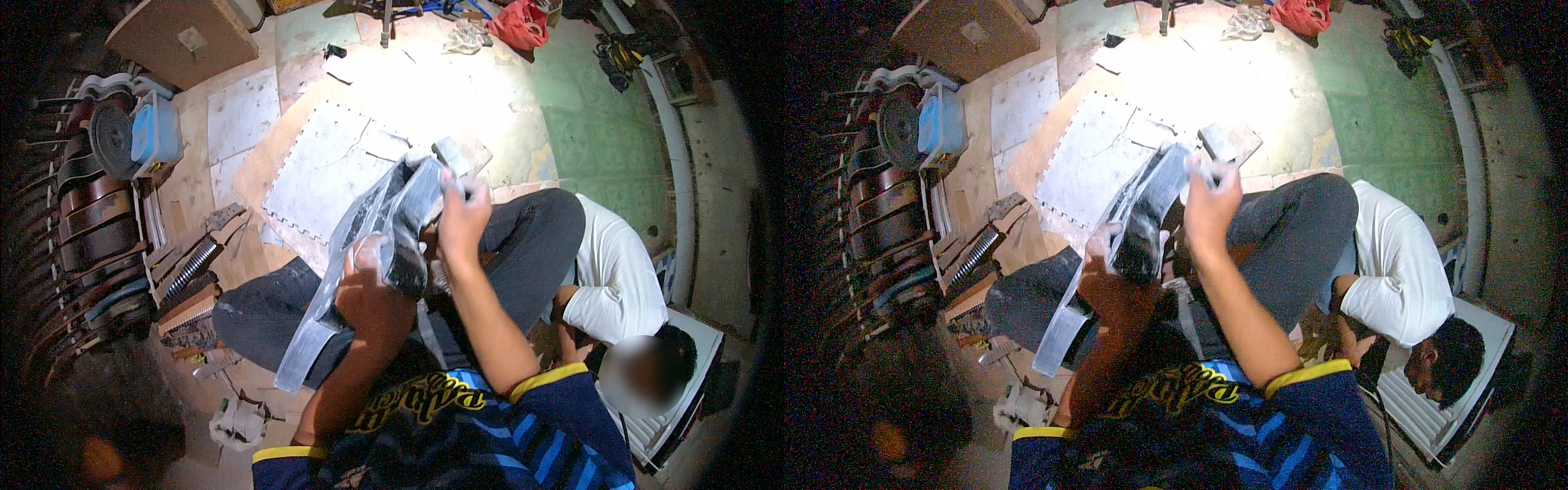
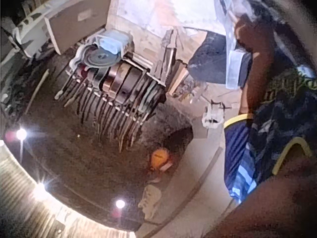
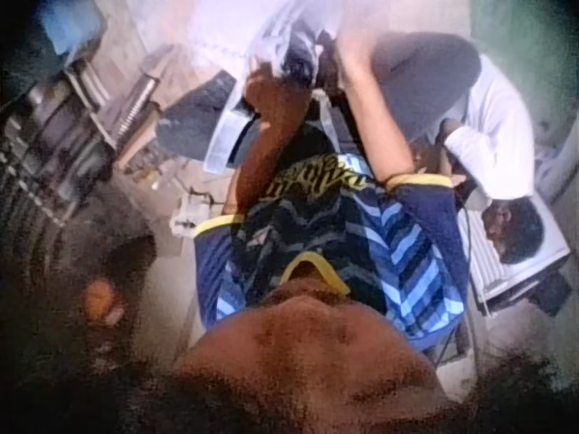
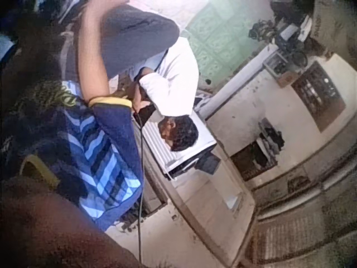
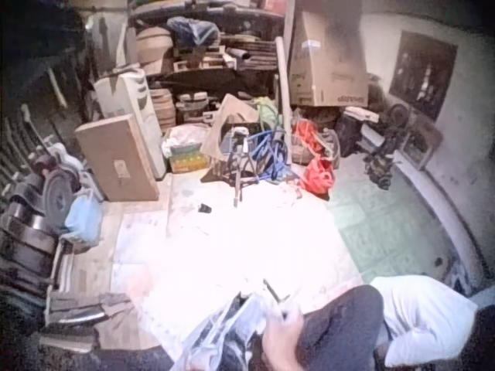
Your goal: The person sands the surfaces and edges of a guitar body by hand using a piece of sandpaper.
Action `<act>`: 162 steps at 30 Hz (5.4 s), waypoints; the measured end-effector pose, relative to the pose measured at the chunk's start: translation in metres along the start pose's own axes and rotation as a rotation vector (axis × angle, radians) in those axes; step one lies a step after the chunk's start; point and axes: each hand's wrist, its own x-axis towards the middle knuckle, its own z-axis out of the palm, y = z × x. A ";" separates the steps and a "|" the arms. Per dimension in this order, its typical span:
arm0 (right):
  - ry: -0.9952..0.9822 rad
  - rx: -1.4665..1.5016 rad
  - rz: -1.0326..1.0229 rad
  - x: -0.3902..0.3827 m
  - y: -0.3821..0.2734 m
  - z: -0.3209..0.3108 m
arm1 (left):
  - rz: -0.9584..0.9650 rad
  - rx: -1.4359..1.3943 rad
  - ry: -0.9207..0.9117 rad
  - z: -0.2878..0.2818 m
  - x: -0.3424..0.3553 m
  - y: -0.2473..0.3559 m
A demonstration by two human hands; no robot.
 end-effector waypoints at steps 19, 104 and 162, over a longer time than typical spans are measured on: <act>-0.177 -0.089 -0.112 -0.024 -0.006 -0.017 | 0.046 -0.118 0.006 0.000 0.002 -0.002; -0.055 0.146 -0.601 0.002 0.011 0.097 | -0.127 0.252 -0.163 -0.032 0.136 -0.019; -0.362 -0.511 -0.596 0.017 -0.015 -0.014 | 0.184 0.160 -0.003 0.010 0.032 0.020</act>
